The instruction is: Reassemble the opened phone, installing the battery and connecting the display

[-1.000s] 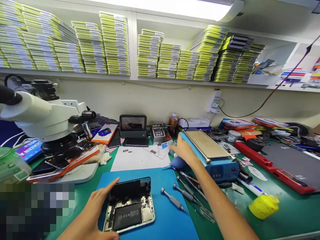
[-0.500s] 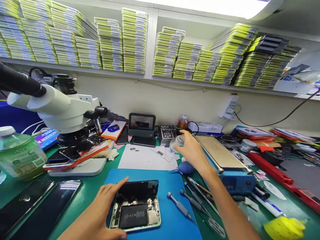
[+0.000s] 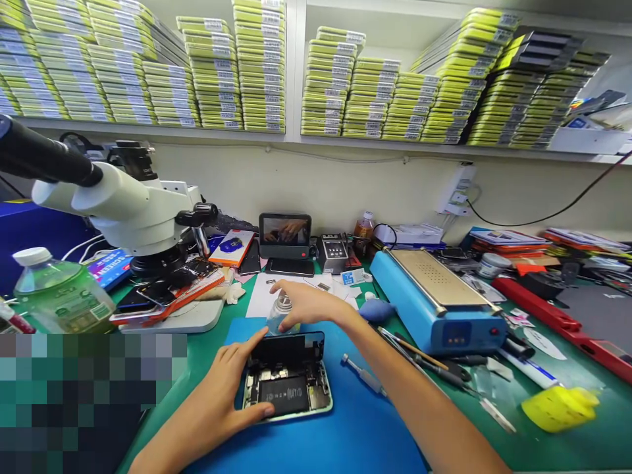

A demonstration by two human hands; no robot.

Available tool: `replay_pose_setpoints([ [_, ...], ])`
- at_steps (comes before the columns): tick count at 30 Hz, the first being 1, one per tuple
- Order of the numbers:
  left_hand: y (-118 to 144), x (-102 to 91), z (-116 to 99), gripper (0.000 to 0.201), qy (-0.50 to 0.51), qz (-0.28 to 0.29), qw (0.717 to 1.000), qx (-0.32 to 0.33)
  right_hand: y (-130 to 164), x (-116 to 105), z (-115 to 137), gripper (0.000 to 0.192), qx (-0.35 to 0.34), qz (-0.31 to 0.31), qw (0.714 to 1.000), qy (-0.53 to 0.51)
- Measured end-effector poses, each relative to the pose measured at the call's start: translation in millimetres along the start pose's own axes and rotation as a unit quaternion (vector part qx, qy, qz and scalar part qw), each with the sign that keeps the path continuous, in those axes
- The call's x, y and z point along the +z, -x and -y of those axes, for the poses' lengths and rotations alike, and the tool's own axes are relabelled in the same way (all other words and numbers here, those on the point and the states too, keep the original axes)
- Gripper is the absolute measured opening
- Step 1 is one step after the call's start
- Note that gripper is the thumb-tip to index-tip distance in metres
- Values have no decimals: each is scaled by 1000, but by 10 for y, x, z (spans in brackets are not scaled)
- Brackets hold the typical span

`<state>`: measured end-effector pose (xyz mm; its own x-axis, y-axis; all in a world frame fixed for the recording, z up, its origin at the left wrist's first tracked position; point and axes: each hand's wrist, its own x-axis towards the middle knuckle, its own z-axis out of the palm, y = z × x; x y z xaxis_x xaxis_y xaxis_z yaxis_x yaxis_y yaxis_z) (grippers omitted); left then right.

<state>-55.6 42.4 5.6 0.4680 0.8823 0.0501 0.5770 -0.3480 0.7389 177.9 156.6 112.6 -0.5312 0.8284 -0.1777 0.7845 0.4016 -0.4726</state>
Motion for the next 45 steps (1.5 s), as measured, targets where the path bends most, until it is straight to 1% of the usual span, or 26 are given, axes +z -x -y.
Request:
replay_pose_setpoints([
  [4,3,-8,-17,99,5,-1,1000,-1,-7,-31,-29,52,-25,27,999,12],
  [8,14,-14,-24,104,10,-6,1000,-7,3,-106,-100,53,-61,69,996,11],
  [12,18,-13,-23,102,12,-7,1000,-12,39,-184,-160,53,-100,103,990,-2],
  [15,10,-12,-29,101,11,-6,1000,-15,46,-200,-188,54,-121,122,985,-12],
  [18,5,-16,-40,99,7,-8,1000,-18,22,-213,-213,55,-132,137,981,-22],
  [21,2,-22,-46,97,3,-10,1000,-21,38,-282,-236,58,-135,152,978,-38],
  [23,-5,-26,-45,97,1,-11,1000,-21,128,-350,-252,63,-124,135,982,-46],
  [25,-15,-28,-44,99,-1,-13,1000,-19,310,-394,-275,68,-93,89,990,-50],
  [27,-25,-27,-43,101,-5,-16,1000,-18,576,-371,-315,72,-41,18,998,-55],
  [28,-29,-26,-43,102,-7,-18,1000,-18,732,-326,-345,71,-9,-25,998,-57],
  [30,-36,-25,-45,103,-10,-24,1000,-18,1061,-167,-433,72,48,-112,991,-54],
  [32,-39,-25,-48,104,-14,-31,999,-18,1369,66,-559,71,86,-189,977,-53],
  [34,-38,-24,-48,103,-19,-38,999,-20,1616,335,-705,68,95,-256,961,-54],
  [35,-36,-21,-46,103,-21,-41,999,-21,1707,470,-772,61,82,-332,939,-47],
  [36,-32,-16,-40,103,-24,-44,999,-21,1777,598,-827,53,71,-380,921,-36],
  [38,-22,7,-18,103,-30,-52,998,-20,1856,821,-888,41,79,-460,884,-12],
  [40,-8,43,21,102,-39,-66,997,-19,1870,981,-881,35,92,-507,857,-2],
  [42,10,73,67,95,-51,-90,995,-17,1845,1074,-834,30,99,-534,839,4],
  [44,36,63,102,78,-70,-136,988,-20,1809,1117,-788,26,94,-538,837,15],
  [45,49,33,108,67,-85,-172,981,-26,1794,1131,-776,25,88,-534,841,21],
])
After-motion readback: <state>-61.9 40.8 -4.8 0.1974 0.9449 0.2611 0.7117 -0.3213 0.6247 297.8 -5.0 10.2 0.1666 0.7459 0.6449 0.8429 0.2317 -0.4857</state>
